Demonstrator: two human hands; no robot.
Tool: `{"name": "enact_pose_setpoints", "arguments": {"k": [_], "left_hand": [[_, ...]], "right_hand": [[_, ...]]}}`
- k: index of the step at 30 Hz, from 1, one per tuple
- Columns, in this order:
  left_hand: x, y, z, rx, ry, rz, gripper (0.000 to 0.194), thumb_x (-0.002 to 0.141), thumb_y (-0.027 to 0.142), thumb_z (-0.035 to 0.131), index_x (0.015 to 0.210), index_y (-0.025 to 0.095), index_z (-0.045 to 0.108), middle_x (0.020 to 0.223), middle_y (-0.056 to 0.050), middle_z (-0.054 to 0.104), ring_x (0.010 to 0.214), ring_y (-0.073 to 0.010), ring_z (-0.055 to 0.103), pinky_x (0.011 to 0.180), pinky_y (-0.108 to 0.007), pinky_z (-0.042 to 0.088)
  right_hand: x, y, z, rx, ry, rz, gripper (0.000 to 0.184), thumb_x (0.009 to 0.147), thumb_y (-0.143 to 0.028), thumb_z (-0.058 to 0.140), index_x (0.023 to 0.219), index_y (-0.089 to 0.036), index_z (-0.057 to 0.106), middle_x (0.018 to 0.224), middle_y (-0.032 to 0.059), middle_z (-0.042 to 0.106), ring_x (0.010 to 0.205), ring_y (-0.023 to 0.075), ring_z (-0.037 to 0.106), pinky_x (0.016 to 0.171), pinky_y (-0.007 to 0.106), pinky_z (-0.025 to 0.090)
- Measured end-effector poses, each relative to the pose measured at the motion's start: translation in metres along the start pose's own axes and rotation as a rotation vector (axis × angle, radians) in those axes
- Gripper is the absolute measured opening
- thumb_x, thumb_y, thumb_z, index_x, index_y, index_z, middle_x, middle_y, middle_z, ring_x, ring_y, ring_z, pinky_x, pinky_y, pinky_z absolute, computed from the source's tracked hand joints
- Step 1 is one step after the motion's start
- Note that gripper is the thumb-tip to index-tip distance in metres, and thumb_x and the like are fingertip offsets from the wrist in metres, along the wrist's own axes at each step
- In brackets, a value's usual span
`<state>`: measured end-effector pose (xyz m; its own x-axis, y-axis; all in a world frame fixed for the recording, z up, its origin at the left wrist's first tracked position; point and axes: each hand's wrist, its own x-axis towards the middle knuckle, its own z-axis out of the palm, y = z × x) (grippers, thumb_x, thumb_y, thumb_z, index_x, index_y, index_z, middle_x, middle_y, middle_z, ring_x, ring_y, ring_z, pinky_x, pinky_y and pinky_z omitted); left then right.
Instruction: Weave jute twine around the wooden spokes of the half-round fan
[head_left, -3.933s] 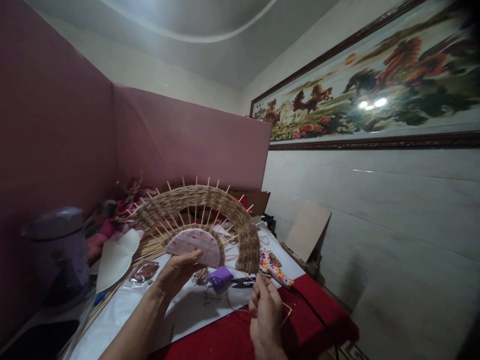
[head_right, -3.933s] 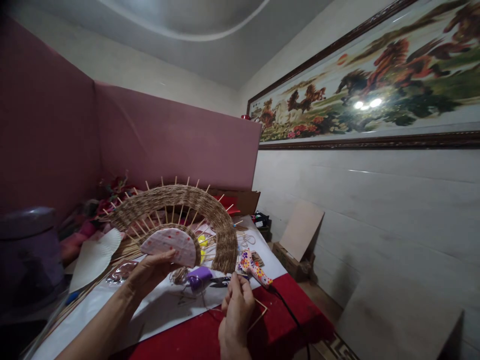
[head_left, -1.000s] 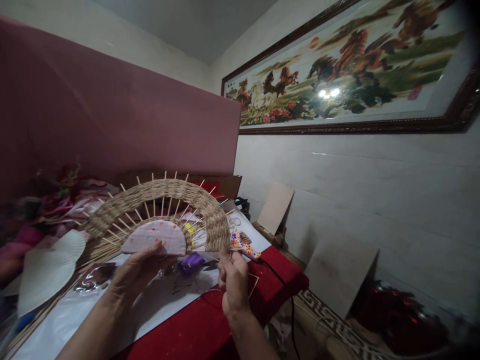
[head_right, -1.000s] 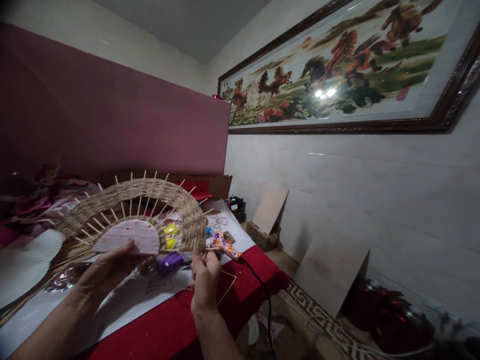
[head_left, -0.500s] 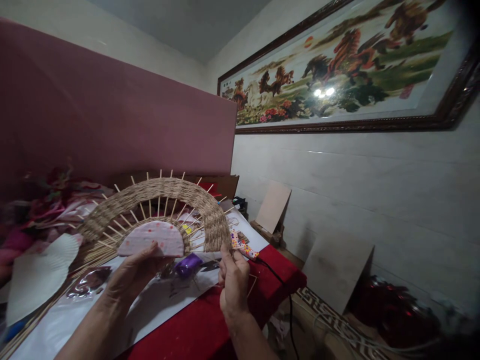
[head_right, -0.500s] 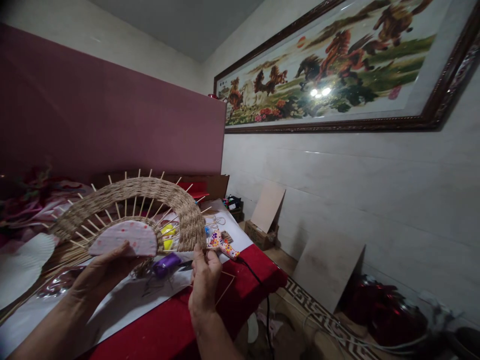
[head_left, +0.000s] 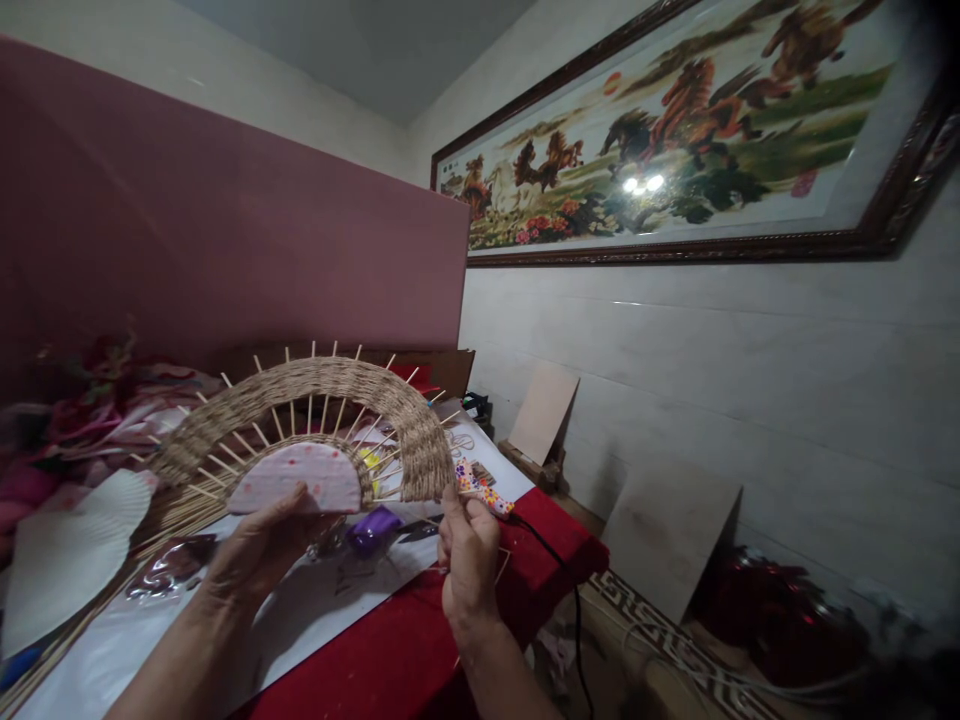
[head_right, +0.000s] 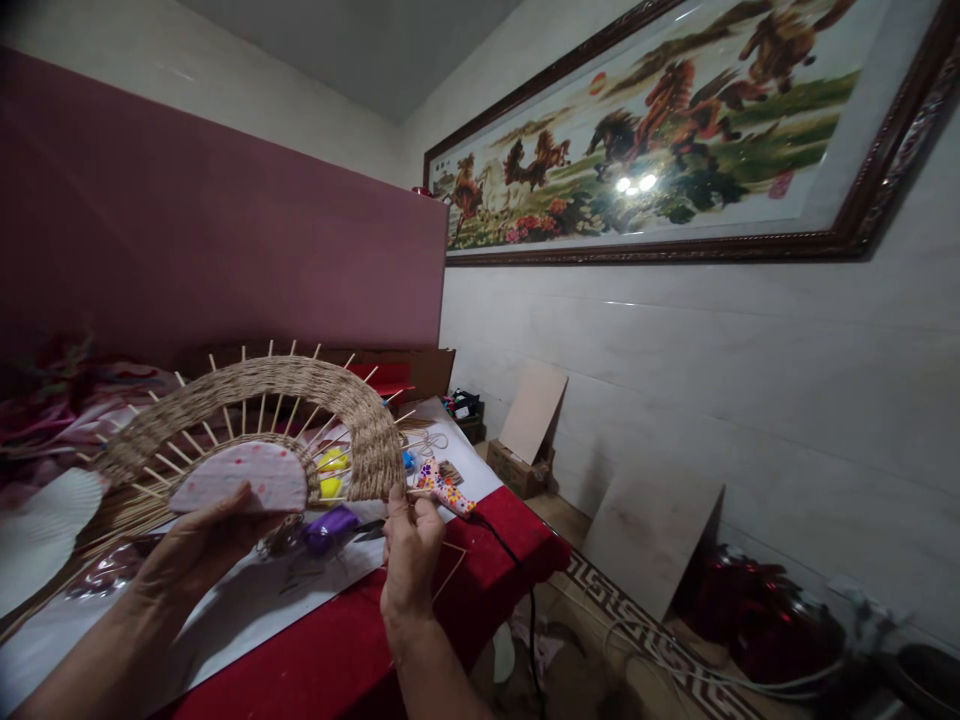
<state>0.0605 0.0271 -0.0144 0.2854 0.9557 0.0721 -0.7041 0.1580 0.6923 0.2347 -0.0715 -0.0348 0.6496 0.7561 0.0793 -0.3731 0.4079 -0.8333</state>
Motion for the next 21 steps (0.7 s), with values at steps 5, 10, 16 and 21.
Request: {"name": "enact_pose_setpoints", "arguments": {"k": [5,10,16,21], "left_hand": [[-0.0002,-0.001,-0.0014,0.008,0.01,-0.005,0.046,0.074,-0.008,0.049,0.107,0.02,0.063,0.09,-0.007,0.072,0.08,-0.0249,0.069,0.068,-0.045,0.059],[-0.0005,-0.0008,-0.0015,0.014,0.0,0.021,0.046,0.074,-0.008,0.048,0.107,0.021,0.064,0.092,-0.007,0.072,0.08,-0.025,0.069,0.068,-0.046,0.058],[-0.0013,0.0005,0.0026,-0.024,0.023,-0.001,0.045,0.071,-0.009,0.051,0.102,0.02,0.065,0.084,-0.008,0.072,0.074,-0.0255,0.07,0.063,-0.044,0.059],[-0.0019,0.0008,0.0022,-0.034,0.021,0.003,0.044,0.072,-0.009,0.05,0.102,0.019,0.065,0.079,-0.007,0.072,0.072,-0.0243,0.07,0.062,-0.043,0.059]], "right_hand": [[0.0025,0.0009,-0.0006,0.003,0.013,-0.011,0.042,0.071,-0.054,0.065,0.065,-0.02,0.041,0.044,-0.0126,0.027,0.037,0.0029,0.019,0.033,0.015,0.015],[0.0017,-0.0024,0.0015,0.033,0.019,-0.018,0.042,0.071,-0.052,0.066,0.065,-0.021,0.039,0.045,-0.0128,0.026,0.038,0.0031,0.018,0.033,0.016,0.015],[0.0035,-0.0032,-0.0006,0.051,0.025,-0.035,0.045,0.071,-0.05,0.067,0.062,-0.021,0.034,0.044,-0.0133,0.023,0.039,0.0029,0.015,0.034,0.016,0.014],[0.0026,-0.0014,-0.0016,0.006,-0.027,-0.022,0.042,0.069,-0.054,0.068,0.072,-0.019,0.045,0.045,-0.0135,0.027,0.038,0.003,0.016,0.033,0.017,0.015]]}}
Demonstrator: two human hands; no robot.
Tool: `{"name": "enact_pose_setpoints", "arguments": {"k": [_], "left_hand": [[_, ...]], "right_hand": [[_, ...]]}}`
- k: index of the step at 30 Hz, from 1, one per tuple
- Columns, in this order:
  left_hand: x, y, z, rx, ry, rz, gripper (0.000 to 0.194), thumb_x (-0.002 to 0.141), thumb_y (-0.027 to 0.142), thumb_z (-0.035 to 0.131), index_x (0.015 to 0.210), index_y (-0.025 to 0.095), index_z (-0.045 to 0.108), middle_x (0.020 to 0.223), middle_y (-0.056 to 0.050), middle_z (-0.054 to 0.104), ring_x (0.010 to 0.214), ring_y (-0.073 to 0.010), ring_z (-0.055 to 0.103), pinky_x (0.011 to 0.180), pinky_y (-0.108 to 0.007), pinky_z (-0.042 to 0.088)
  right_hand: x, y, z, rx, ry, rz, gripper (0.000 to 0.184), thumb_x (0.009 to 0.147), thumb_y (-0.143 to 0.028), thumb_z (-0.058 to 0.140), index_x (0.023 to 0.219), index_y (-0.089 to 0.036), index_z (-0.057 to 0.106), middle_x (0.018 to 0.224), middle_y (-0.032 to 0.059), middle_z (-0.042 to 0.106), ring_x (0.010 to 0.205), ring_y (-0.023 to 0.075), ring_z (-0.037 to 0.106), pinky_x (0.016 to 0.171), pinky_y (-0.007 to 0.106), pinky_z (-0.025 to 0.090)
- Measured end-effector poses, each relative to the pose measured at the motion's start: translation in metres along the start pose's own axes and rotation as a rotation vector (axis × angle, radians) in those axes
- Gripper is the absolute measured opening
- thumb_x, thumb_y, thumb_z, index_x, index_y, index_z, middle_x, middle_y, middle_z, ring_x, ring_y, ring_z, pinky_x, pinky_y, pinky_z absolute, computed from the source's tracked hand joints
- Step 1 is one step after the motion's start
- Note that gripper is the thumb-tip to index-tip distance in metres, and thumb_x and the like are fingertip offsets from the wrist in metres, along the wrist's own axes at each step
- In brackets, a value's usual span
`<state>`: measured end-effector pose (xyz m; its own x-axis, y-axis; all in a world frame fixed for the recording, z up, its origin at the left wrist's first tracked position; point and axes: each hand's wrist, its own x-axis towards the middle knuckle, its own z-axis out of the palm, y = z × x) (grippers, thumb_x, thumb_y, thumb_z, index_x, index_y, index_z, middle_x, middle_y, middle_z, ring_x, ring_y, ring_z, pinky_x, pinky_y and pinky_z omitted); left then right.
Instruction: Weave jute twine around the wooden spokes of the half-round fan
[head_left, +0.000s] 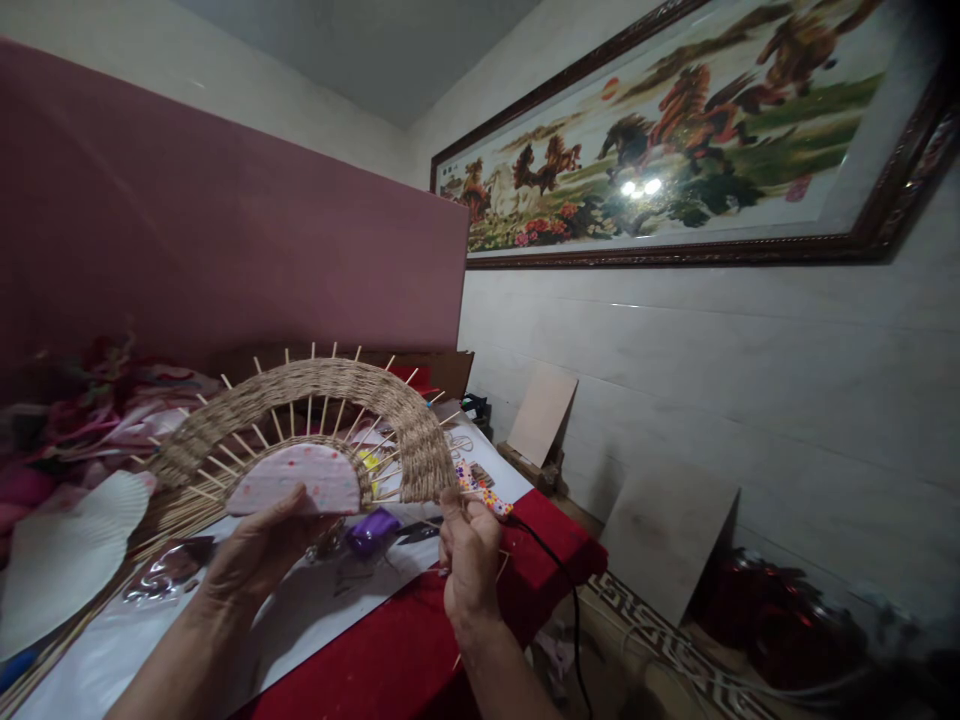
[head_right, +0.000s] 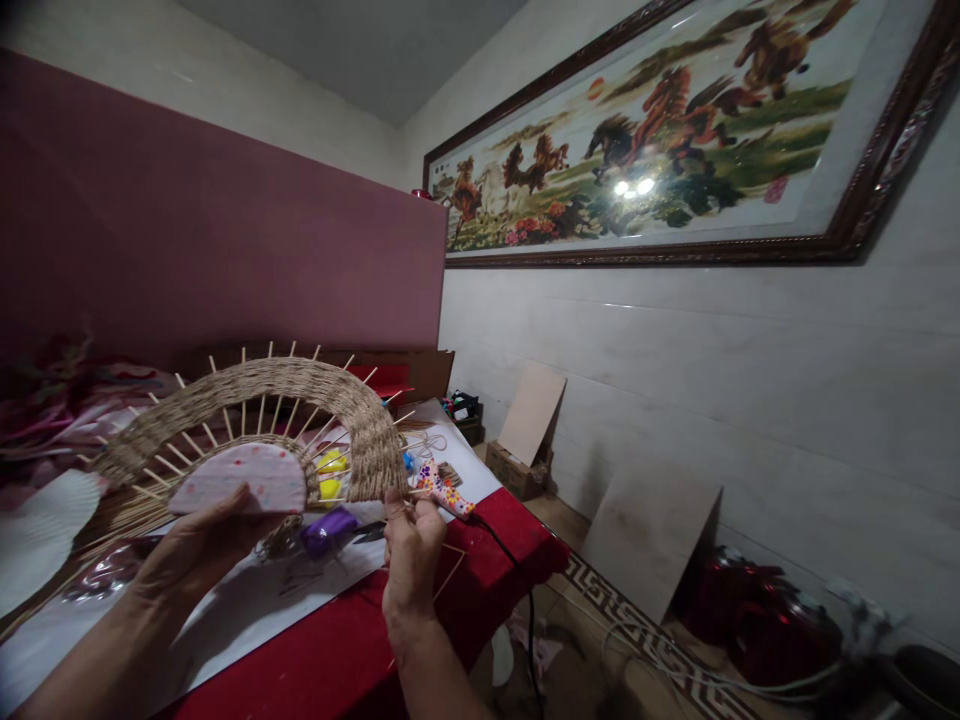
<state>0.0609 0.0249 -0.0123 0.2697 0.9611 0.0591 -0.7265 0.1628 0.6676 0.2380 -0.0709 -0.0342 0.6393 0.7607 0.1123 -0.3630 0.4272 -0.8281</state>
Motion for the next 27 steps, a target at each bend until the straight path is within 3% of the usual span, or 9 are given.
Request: {"name": "enact_pose_setpoints", "arguments": {"k": [14,22,27], "left_hand": [[-0.0008,-0.001,0.0018,0.007,0.004,0.012,0.051,0.073,-0.01,0.045,0.111,0.019,0.061,0.084,-0.007,0.072,0.075,-0.0242,0.07,0.064,-0.047,0.058],[-0.0006,-0.0009,0.0003,0.018,0.005,0.001,0.044,0.074,-0.008,0.048,0.103,0.021,0.065,0.082,-0.006,0.072,0.073,-0.0232,0.07,0.066,-0.046,0.058],[0.0006,0.0006,-0.0008,-0.005,0.027,-0.027,0.048,0.075,-0.008,0.046,0.109,0.022,0.063,0.085,-0.007,0.073,0.075,-0.0225,0.07,0.069,-0.044,0.058]], "right_hand": [[0.0018,-0.0024,0.0046,0.008,0.054,-0.001,0.035,0.067,-0.044,0.07,0.069,-0.019,0.046,0.043,-0.0134,0.027,0.037,0.0034,0.017,0.033,0.017,0.014],[0.0036,-0.0044,-0.0012,-0.014,0.019,-0.017,0.038,0.066,-0.047,0.072,0.07,-0.017,0.049,0.044,-0.0124,0.03,0.037,0.0028,0.019,0.033,0.017,0.015],[0.0025,-0.0067,-0.0049,-0.011,0.023,-0.071,0.039,0.069,-0.051,0.069,0.073,-0.017,0.051,0.045,-0.0121,0.03,0.038,0.0031,0.02,0.034,0.017,0.017]]}}
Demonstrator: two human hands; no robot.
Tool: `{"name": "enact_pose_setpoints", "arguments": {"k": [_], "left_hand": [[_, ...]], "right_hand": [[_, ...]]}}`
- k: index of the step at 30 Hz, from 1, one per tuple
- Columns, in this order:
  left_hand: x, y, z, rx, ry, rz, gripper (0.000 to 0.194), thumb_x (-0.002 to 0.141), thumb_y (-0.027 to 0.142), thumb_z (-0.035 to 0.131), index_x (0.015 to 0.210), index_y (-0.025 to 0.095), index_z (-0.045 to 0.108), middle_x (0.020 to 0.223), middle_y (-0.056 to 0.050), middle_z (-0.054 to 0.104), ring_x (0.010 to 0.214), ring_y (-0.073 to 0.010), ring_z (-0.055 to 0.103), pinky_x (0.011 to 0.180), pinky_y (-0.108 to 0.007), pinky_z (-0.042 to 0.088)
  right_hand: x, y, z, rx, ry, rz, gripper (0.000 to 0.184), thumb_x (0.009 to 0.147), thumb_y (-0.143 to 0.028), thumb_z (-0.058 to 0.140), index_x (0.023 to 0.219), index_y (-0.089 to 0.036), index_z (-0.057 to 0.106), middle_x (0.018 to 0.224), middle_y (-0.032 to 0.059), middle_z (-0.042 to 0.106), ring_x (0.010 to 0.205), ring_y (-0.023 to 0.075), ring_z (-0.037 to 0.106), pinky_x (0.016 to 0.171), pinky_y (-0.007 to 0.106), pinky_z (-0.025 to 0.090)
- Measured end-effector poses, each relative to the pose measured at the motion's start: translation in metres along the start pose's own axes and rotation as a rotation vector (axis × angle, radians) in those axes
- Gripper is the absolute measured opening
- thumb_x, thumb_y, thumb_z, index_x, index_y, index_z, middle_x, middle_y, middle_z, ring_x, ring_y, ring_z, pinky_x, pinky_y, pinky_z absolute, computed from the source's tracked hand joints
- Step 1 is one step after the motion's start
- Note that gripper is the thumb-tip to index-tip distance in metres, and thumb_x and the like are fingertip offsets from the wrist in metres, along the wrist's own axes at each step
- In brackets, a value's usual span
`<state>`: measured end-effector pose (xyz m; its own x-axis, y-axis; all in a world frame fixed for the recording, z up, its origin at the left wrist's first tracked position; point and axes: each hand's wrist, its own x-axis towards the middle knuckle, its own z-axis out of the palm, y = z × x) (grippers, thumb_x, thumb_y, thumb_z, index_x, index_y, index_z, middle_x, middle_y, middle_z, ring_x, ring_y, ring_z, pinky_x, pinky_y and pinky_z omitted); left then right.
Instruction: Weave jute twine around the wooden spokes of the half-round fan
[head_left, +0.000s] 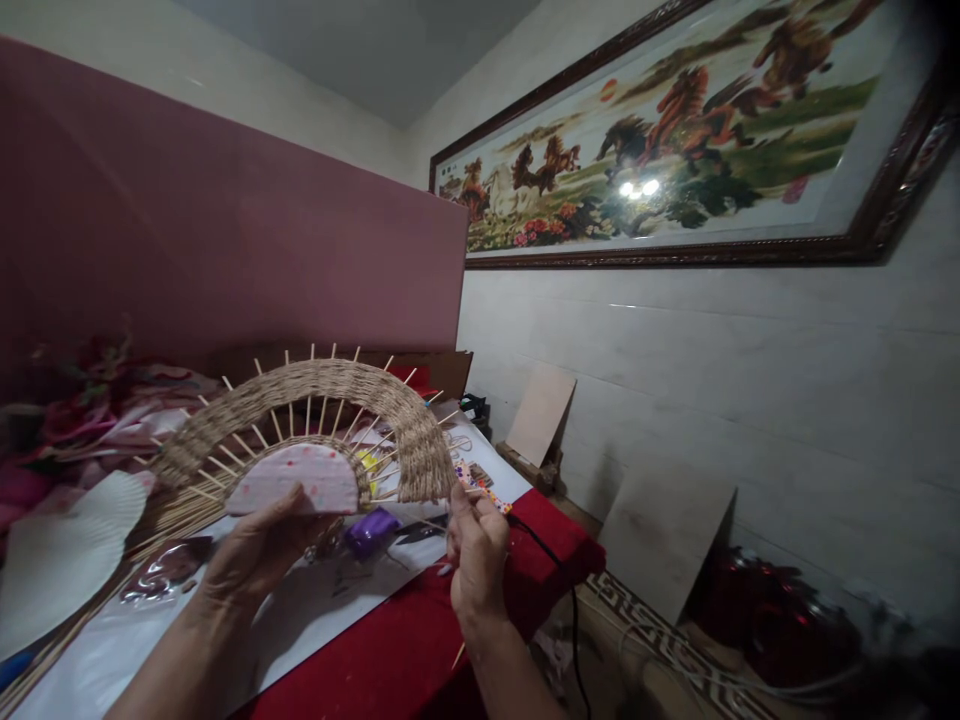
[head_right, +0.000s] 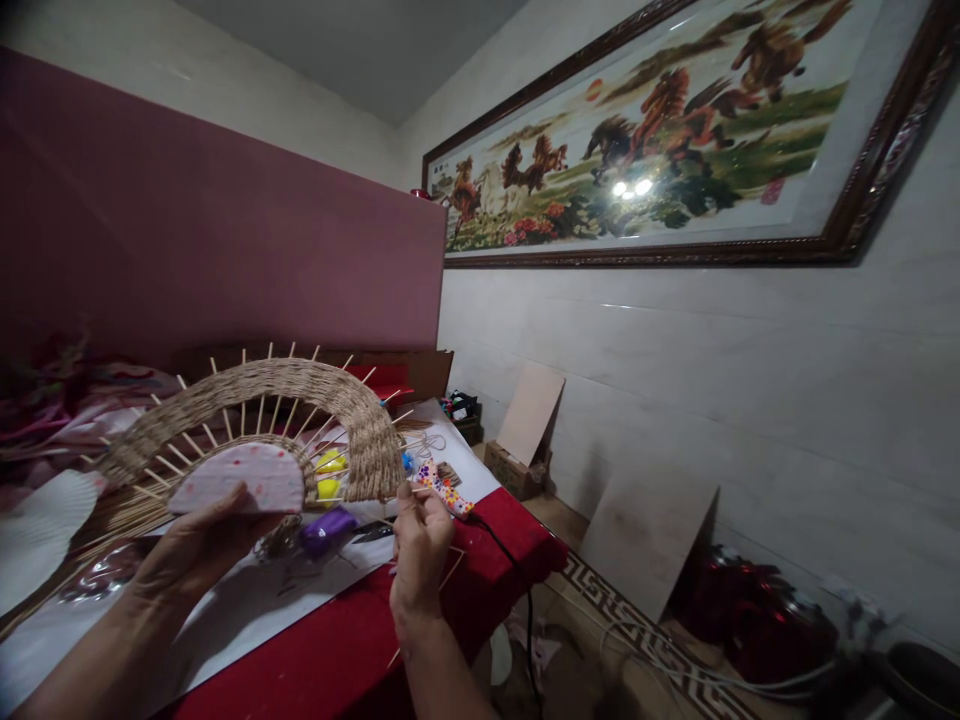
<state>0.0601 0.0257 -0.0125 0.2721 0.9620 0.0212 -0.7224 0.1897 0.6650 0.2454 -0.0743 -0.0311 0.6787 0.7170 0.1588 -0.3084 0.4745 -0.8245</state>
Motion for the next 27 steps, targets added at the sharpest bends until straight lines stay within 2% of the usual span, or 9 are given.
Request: {"name": "enact_pose_setpoints", "arguments": {"k": [6,11,18,22,27], "left_hand": [[0.0005,0.0002,-0.0028,0.023,-0.029,0.002,0.05,0.076,-0.009,0.044,0.11,0.022,0.062,0.085,-0.007,0.073,0.079,-0.0222,0.07,0.072,-0.045,0.057],[-0.0008,-0.0007,-0.0006,0.03,0.006,0.007,0.048,0.077,-0.007,0.043,0.111,0.021,0.062,0.085,-0.008,0.073,0.078,-0.0223,0.07,0.071,-0.045,0.057],[-0.0045,0.0007,0.0038,-0.01,0.058,-0.028,0.047,0.079,-0.006,0.046,0.112,0.024,0.061,0.083,-0.003,0.074,0.076,-0.022,0.07,0.072,-0.042,0.058],[-0.0046,0.0001,0.0047,-0.015,0.08,-0.031,0.048,0.078,-0.006,0.046,0.111,0.026,0.061,0.079,-0.002,0.074,0.072,-0.0207,0.07,0.07,-0.041,0.059],[-0.0018,-0.0019,0.0021,0.01,0.051,-0.02,0.044,0.079,-0.007,0.043,0.106,0.021,0.063,0.081,-0.004,0.073,0.078,-0.0211,0.07,0.07,-0.043,0.059]], "right_hand": [[0.0031,-0.0005,-0.0005,-0.021,0.022,-0.022,0.036,0.07,-0.048,0.068,0.075,-0.014,0.057,0.047,-0.0107,0.031,0.04,0.0036,0.022,0.035,0.017,0.017],[0.0047,0.0008,-0.002,-0.023,0.04,-0.034,0.036,0.07,-0.047,0.069,0.076,-0.014,0.057,0.047,-0.0107,0.03,0.04,0.0039,0.022,0.035,0.017,0.017],[0.0005,-0.0042,-0.0032,0.017,-0.048,0.001,0.035,0.072,-0.046,0.068,0.069,-0.017,0.049,0.047,-0.0113,0.029,0.04,0.003,0.018,0.035,0.016,0.015],[-0.0008,-0.0052,-0.0003,0.019,-0.078,0.008,0.033,0.069,-0.043,0.071,0.075,-0.017,0.053,0.047,-0.011,0.033,0.038,0.0032,0.019,0.034,0.017,0.015],[-0.0003,-0.0003,0.0044,0.0,-0.15,0.022,0.038,0.066,-0.043,0.074,0.084,-0.014,0.056,0.049,-0.0106,0.036,0.04,0.0032,0.019,0.036,0.018,0.015]]}}
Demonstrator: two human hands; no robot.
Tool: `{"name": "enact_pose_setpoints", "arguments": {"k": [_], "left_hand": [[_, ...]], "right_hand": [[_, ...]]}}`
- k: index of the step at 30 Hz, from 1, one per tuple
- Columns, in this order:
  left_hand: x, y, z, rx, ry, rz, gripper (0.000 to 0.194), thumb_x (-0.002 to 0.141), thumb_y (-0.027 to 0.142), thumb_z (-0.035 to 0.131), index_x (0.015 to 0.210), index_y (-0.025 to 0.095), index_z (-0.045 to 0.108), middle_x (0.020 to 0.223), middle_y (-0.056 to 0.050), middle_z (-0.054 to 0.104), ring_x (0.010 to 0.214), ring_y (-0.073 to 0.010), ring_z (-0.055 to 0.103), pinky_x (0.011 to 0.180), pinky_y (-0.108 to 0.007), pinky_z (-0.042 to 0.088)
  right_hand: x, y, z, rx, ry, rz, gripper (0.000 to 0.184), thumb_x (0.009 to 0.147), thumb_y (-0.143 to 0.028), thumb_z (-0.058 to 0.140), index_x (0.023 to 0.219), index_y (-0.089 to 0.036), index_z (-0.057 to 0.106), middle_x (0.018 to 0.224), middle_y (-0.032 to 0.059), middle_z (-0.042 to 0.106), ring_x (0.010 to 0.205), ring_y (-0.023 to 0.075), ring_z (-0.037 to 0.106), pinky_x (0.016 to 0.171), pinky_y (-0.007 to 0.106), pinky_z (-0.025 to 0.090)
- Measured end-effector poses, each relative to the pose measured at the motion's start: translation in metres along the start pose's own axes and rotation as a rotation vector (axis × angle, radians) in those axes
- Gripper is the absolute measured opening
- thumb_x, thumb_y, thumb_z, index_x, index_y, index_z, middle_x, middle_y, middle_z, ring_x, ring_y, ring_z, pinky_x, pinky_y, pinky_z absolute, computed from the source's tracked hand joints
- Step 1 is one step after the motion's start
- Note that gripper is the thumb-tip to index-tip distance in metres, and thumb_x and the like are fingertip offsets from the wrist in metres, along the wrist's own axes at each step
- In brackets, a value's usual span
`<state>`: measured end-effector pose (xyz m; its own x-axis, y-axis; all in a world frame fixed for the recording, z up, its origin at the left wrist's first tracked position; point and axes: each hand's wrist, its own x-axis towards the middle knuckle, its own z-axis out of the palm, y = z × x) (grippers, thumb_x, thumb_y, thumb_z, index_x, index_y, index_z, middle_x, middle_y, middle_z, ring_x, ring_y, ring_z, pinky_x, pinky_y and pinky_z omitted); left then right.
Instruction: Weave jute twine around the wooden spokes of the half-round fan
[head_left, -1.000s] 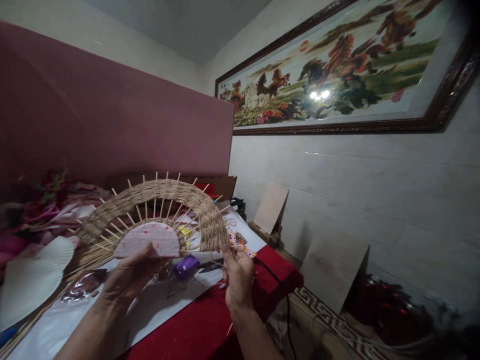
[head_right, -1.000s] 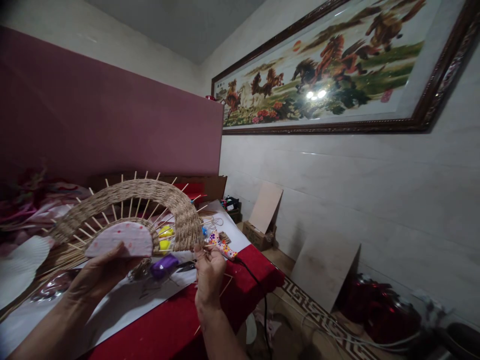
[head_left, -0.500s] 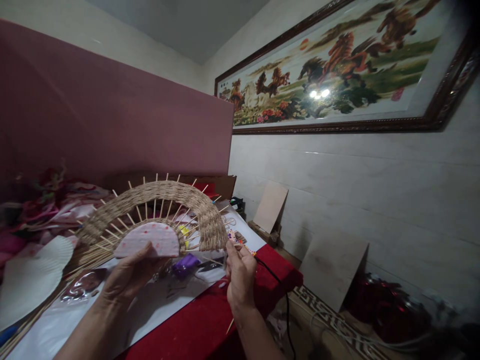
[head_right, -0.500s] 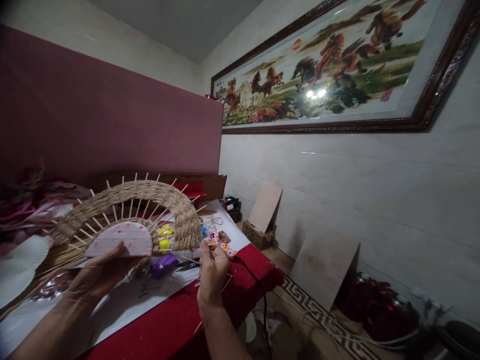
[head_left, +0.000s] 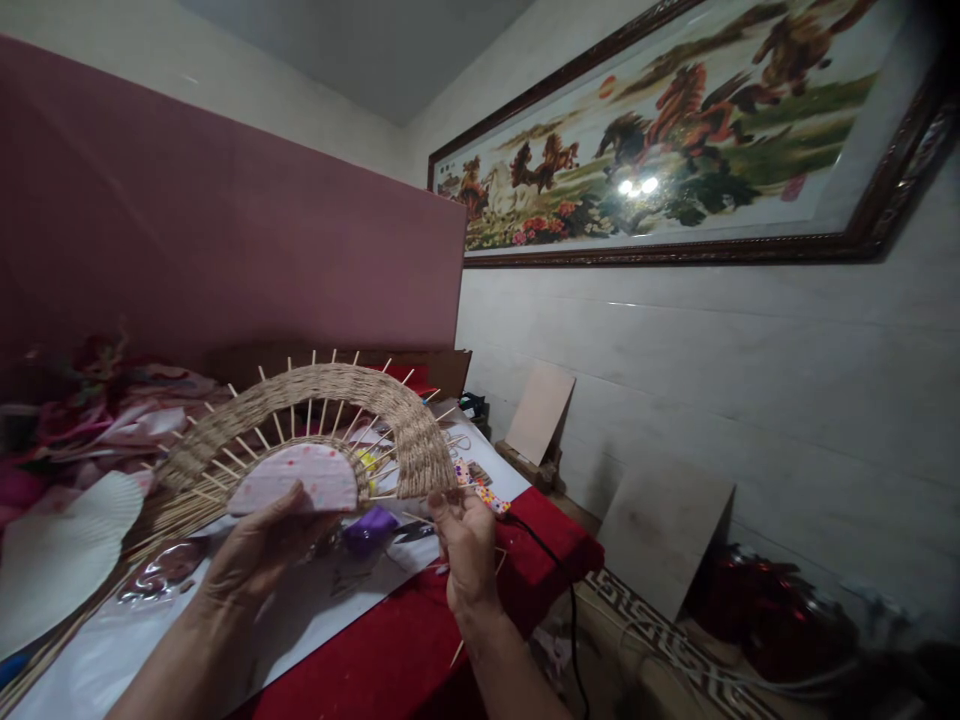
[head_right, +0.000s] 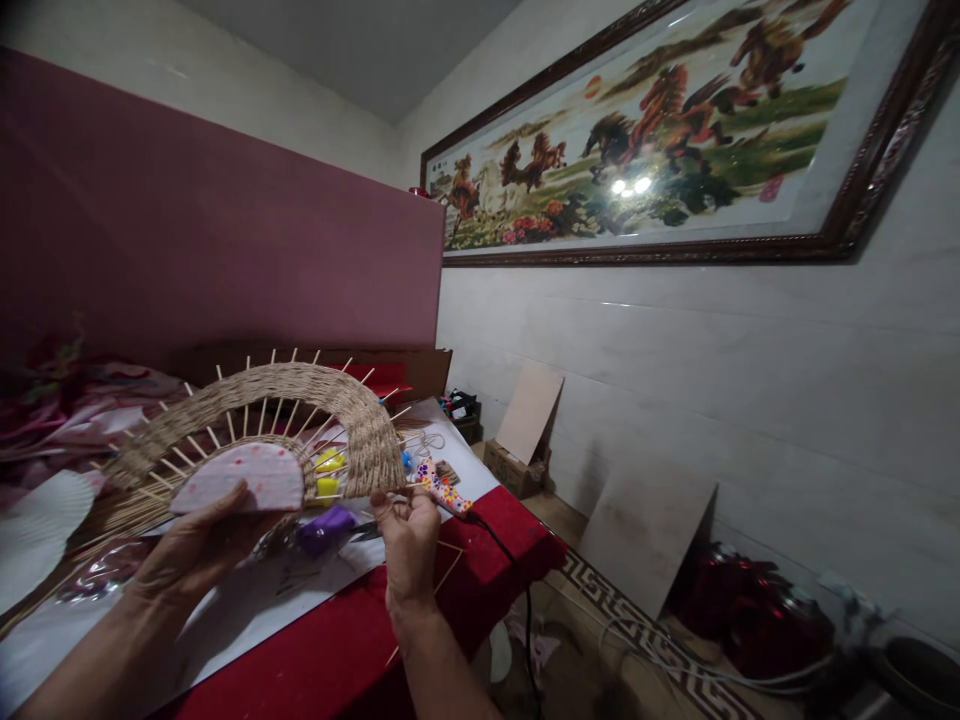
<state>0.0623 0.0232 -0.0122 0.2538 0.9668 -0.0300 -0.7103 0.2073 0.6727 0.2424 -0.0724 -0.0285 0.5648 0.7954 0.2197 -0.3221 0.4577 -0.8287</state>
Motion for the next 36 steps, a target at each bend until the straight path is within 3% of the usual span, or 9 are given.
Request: {"name": "enact_pose_setpoints", "arguments": {"k": [4,10,19,30,36], "left_hand": [[-0.0011,0.0007,0.0016,-0.012,0.033,-0.006,0.043,0.079,-0.006,0.044,0.107,0.02,0.062,0.081,-0.004,0.073,0.075,-0.0209,0.07,0.068,-0.043,0.059],[-0.0011,0.0008,0.0021,-0.011,0.01,-0.006,0.046,0.077,-0.007,0.045,0.11,0.021,0.062,0.084,-0.007,0.074,0.076,-0.0215,0.07,0.073,-0.043,0.058],[-0.0013,0.0013,0.0026,-0.028,-0.007,-0.03,0.048,0.079,-0.007,0.043,0.114,0.021,0.06,0.086,-0.006,0.074,0.078,-0.0231,0.07,0.077,-0.045,0.055],[0.0018,-0.0002,-0.0004,-0.015,0.015,0.003,0.041,0.077,-0.01,0.043,0.101,0.016,0.063,0.078,-0.007,0.073,0.073,-0.021,0.07,0.071,-0.048,0.056],[-0.0024,-0.0017,0.0043,-0.006,0.042,0.018,0.029,0.075,-0.009,0.048,0.082,0.016,0.063,0.069,-0.003,0.07,0.067,-0.0198,0.069,0.064,-0.046,0.058]], "right_hand": [[0.001,0.0025,0.0019,-0.028,-0.021,0.02,0.036,0.068,-0.041,0.072,0.083,-0.012,0.059,0.05,-0.0089,0.04,0.042,0.0033,0.02,0.037,0.018,0.016],[0.0013,0.0031,0.003,0.023,0.062,0.005,0.03,0.066,-0.035,0.073,0.076,-0.013,0.057,0.052,-0.008,0.042,0.045,0.0042,0.028,0.041,0.017,0.023],[-0.0009,0.0027,0.0045,0.03,0.147,0.001,0.029,0.065,-0.036,0.073,0.072,-0.015,0.055,0.046,-0.011,0.036,0.039,0.0035,0.02,0.037,0.019,0.019],[0.0002,0.0092,0.0005,0.012,-0.014,0.011,0.032,0.066,-0.037,0.075,0.079,-0.015,0.055,0.048,-0.0101,0.036,0.044,0.005,0.026,0.04,0.018,0.022],[0.0025,0.0065,0.0068,0.022,-0.026,0.001,0.032,0.065,-0.036,0.075,0.084,-0.013,0.063,0.055,-0.0047,0.049,0.044,0.0055,0.03,0.039,0.019,0.026]]}}
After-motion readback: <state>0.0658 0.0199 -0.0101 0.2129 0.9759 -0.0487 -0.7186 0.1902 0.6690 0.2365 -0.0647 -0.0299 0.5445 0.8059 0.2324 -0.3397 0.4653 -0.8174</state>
